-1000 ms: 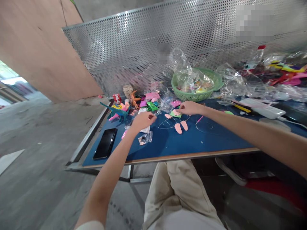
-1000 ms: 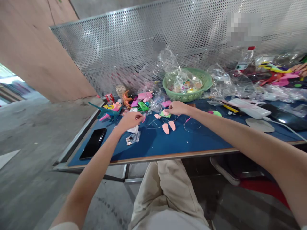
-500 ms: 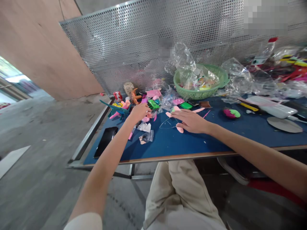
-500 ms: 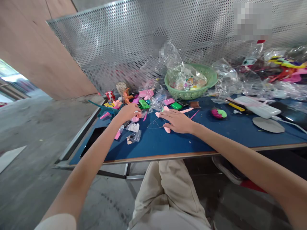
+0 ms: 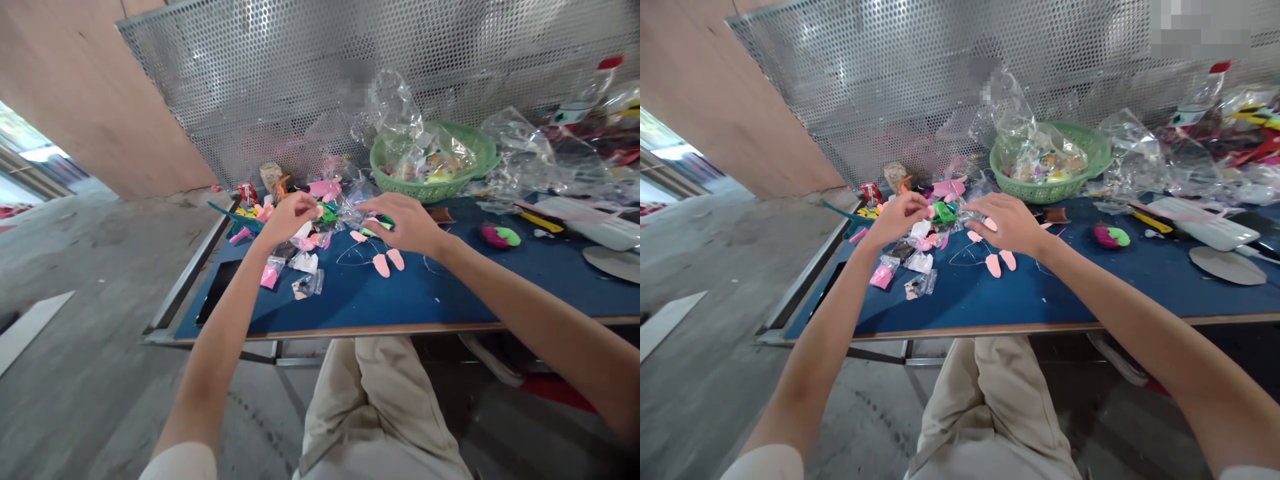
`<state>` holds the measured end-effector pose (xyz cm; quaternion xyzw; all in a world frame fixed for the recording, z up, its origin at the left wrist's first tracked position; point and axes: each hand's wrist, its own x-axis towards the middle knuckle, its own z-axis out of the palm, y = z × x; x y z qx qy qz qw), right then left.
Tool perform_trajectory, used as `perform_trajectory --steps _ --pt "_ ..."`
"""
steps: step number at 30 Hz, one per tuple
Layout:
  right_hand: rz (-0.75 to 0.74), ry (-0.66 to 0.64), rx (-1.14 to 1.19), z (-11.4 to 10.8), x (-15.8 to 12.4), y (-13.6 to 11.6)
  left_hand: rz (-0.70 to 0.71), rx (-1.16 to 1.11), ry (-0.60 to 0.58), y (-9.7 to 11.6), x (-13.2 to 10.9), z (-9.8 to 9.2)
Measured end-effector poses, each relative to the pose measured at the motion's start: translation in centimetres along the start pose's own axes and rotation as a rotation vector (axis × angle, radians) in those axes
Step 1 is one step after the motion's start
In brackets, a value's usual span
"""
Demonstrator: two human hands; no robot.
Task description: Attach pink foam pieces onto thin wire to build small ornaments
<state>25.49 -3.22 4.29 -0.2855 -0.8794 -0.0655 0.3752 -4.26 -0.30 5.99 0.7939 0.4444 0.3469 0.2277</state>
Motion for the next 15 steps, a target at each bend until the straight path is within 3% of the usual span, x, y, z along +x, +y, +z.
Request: perform_trajectory --steps 3,7,11,15 --pt "-0.086 0.018 0.004 1.0 2.0 -1.1 0.055 -0.208 0.007 2.7 -0.5 0.9" --pt "-0.197 0.028 -0.010 2.5 3.3 -1.7 0.078 -0.282 0.015 4.5 -1.4 2.1" --pt "-0.241 0.015 -0.016 3.0 2.7 -1.0 0.029 -0.227 -0.072 4.6 -2.6 1.3" --pt "-0.148 0.040 0.020 2.5 1.1 0.5 0.013 0.035 -0.128 3.4 -3.1 -0.8"
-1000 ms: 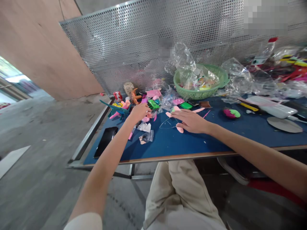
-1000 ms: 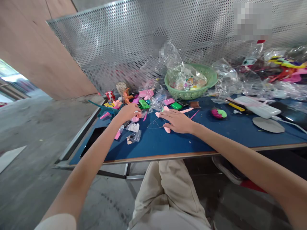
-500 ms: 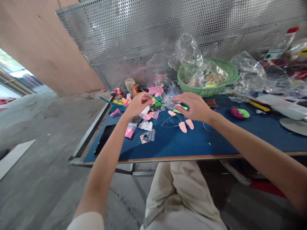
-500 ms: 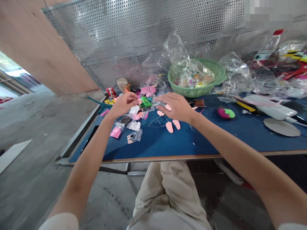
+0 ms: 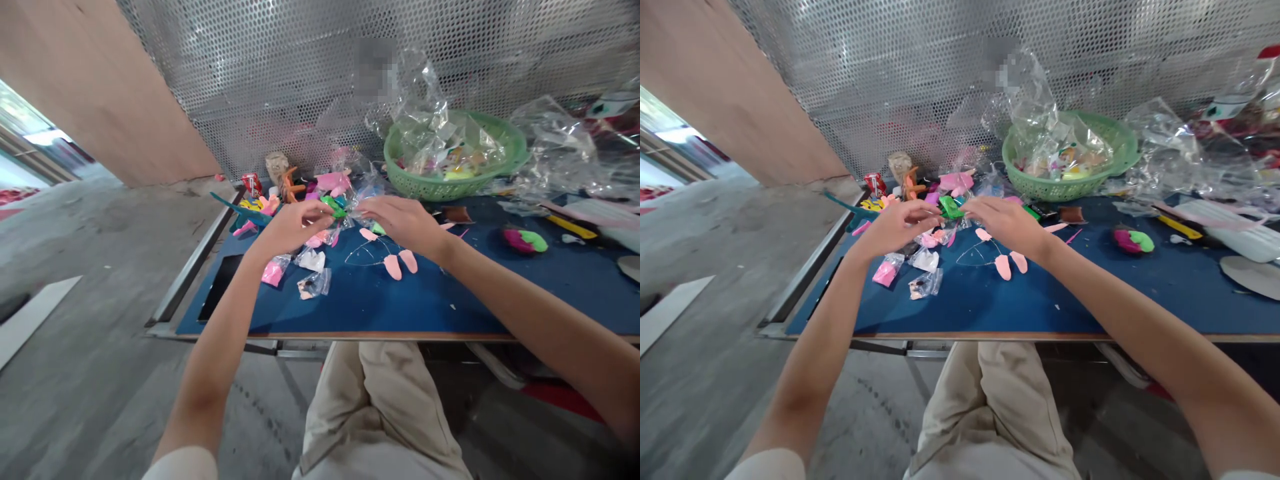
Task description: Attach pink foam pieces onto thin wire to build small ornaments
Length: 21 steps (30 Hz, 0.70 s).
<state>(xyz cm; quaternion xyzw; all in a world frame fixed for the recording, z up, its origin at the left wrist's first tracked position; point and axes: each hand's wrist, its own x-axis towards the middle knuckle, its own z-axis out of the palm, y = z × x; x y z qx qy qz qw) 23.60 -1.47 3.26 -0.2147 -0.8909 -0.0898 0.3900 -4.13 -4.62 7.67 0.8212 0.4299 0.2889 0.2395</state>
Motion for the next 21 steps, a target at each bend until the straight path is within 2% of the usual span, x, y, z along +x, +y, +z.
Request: perform_trajectory --steps 3,6,9,11,14,16,21 --pt "0.117 0.044 0.029 -0.7 -1.3 1.0 -0.100 0.308 -0.027 -1.6 0.3 -0.5" --pt "0.200 0.020 0.066 -1.3 -2.2 1.4 -0.170 0.605 -0.100 -3.1 0.9 0.8" --pt "0.243 -0.022 0.084 -1.8 -2.6 1.2 -0.126 0.765 -0.196 -4.4 1.5 2.8" --pt "0.276 -0.038 0.088 -2.0 -2.7 0.9 -0.070 0.797 -0.153 -5.3 1.7 3.9" --pt "0.324 -0.035 0.100 -1.8 -2.9 0.8 -0.026 0.734 -0.028 -6.4 1.9 4.6" --pt "0.347 0.007 0.108 -1.5 -2.9 0.8 -0.033 0.607 0.035 -6.4 2.0 4.6" --pt "0.314 0.094 0.162 -0.9 -2.8 0.3 -0.020 0.009 0.138 -4.6 1.9 5.5"
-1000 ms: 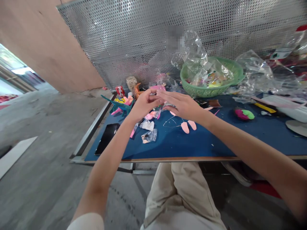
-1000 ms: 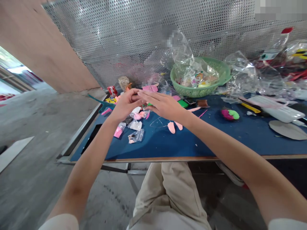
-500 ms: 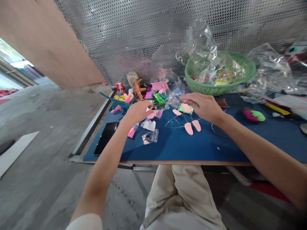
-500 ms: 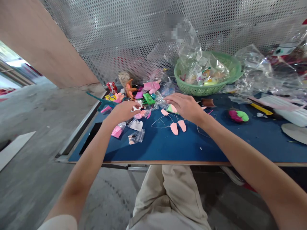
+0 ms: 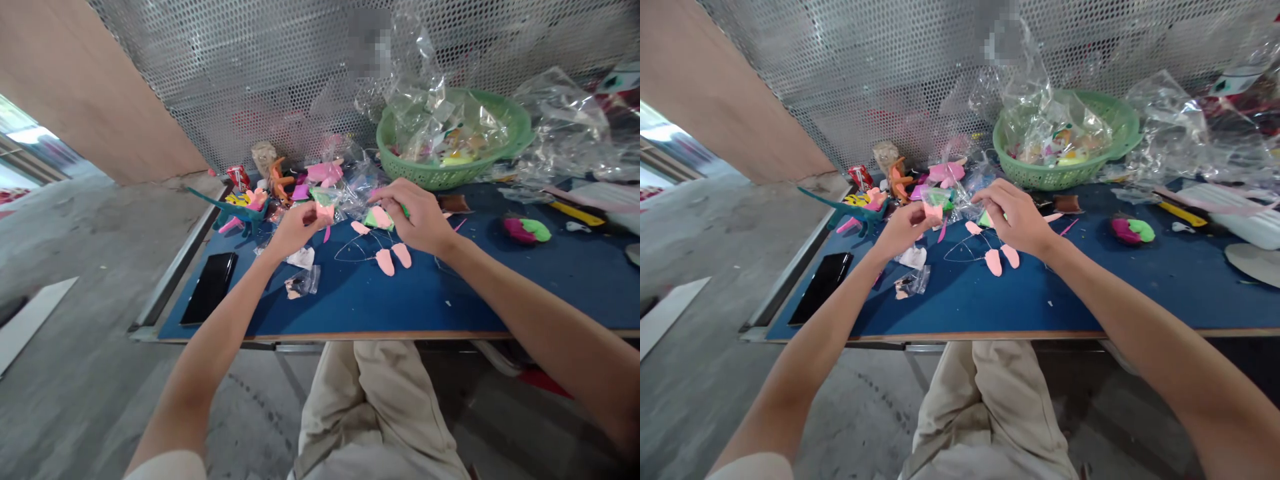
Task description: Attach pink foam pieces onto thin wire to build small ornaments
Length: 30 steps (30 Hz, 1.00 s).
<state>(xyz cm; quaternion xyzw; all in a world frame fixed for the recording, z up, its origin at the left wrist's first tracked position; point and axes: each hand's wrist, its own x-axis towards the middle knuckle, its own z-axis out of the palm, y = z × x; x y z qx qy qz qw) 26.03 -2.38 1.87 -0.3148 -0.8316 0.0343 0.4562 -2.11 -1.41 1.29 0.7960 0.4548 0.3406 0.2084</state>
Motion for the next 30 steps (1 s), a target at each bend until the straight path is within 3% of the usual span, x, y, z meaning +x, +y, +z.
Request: perform_trajectory --steps 7,13,19,22,30 --pt "0.035 -0.042 0.034 0.9 -0.2 -1.0 0.046 -0.109 -0.031 2.0 -1.3 1.8" --pt "0.121 -0.024 0.064 1.4 -0.3 -1.0 0.124 0.102 0.043 2.2 -1.6 2.0" --pt "0.108 -0.033 0.093 1.5 -0.3 -1.2 0.222 0.311 0.068 1.7 -1.8 1.9" --pt "0.147 0.000 0.079 1.6 -0.4 -1.1 0.276 0.368 0.064 1.7 -1.8 1.7" --pt "0.220 -0.056 0.058 1.8 -0.7 -0.6 0.373 0.444 0.054 1.8 -2.0 1.3"
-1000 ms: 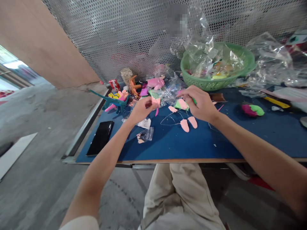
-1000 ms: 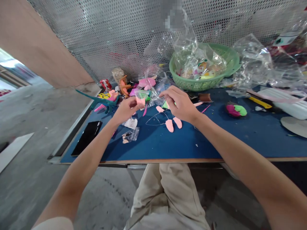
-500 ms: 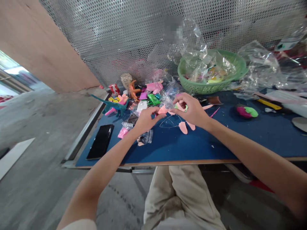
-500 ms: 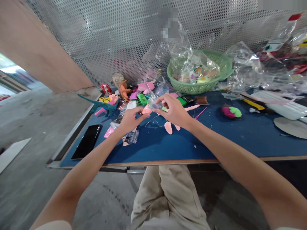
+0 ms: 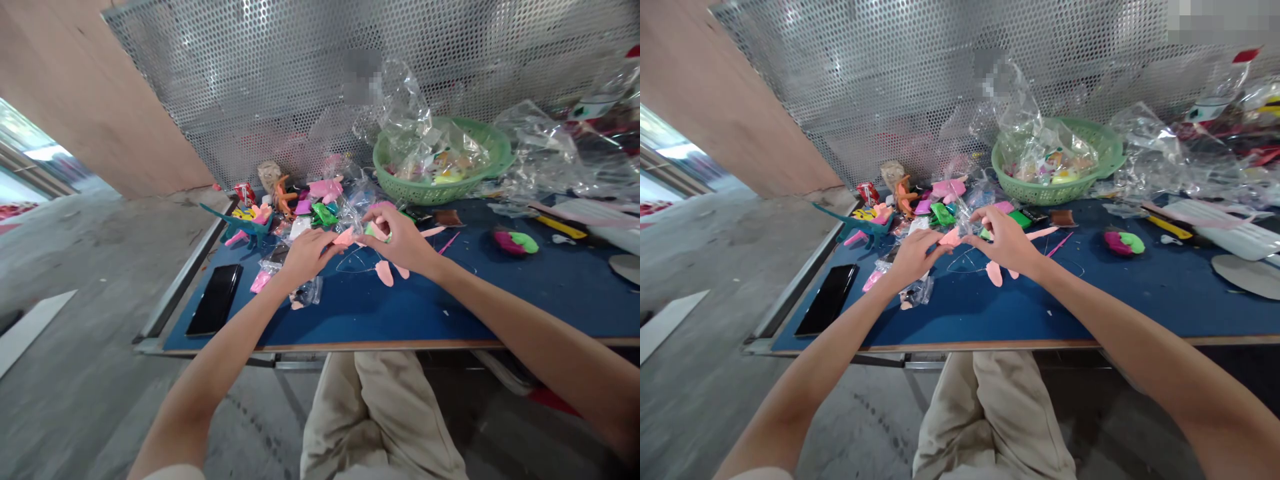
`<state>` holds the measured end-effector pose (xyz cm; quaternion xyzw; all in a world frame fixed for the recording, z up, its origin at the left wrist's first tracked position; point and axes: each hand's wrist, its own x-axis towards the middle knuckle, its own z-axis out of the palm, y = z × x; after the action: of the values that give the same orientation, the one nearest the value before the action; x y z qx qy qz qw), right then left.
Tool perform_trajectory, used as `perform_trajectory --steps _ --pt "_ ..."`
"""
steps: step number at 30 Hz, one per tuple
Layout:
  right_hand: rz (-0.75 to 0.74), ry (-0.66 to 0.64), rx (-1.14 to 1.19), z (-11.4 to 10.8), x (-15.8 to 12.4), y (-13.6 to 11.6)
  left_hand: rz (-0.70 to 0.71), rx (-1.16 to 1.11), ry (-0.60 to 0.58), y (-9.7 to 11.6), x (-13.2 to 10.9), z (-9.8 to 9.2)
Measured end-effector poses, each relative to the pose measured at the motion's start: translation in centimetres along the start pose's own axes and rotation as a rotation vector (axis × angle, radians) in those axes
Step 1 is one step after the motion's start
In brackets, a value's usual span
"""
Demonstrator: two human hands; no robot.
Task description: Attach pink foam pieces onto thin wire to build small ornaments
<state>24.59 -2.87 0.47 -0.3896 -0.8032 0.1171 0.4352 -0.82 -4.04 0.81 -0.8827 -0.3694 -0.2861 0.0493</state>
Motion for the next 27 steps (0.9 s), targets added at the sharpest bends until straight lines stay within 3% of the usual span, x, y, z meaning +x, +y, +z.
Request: perform_trajectory --steps 15,20,27 --pt "0.018 -0.122 0.138 0.15 0.21 -0.06 0.009 -0.018 -0.016 -0.44 -0.13 0.15" --pt "0.013 -0.057 0.068 0.45 0.01 0.27 0.019 -0.020 -0.011 -0.62 -0.17 0.16" --pt "0.001 -0.096 0.036 -0.33 0.12 -0.43 0.032 -0.005 0.005 -0.69 -0.24 0.14"
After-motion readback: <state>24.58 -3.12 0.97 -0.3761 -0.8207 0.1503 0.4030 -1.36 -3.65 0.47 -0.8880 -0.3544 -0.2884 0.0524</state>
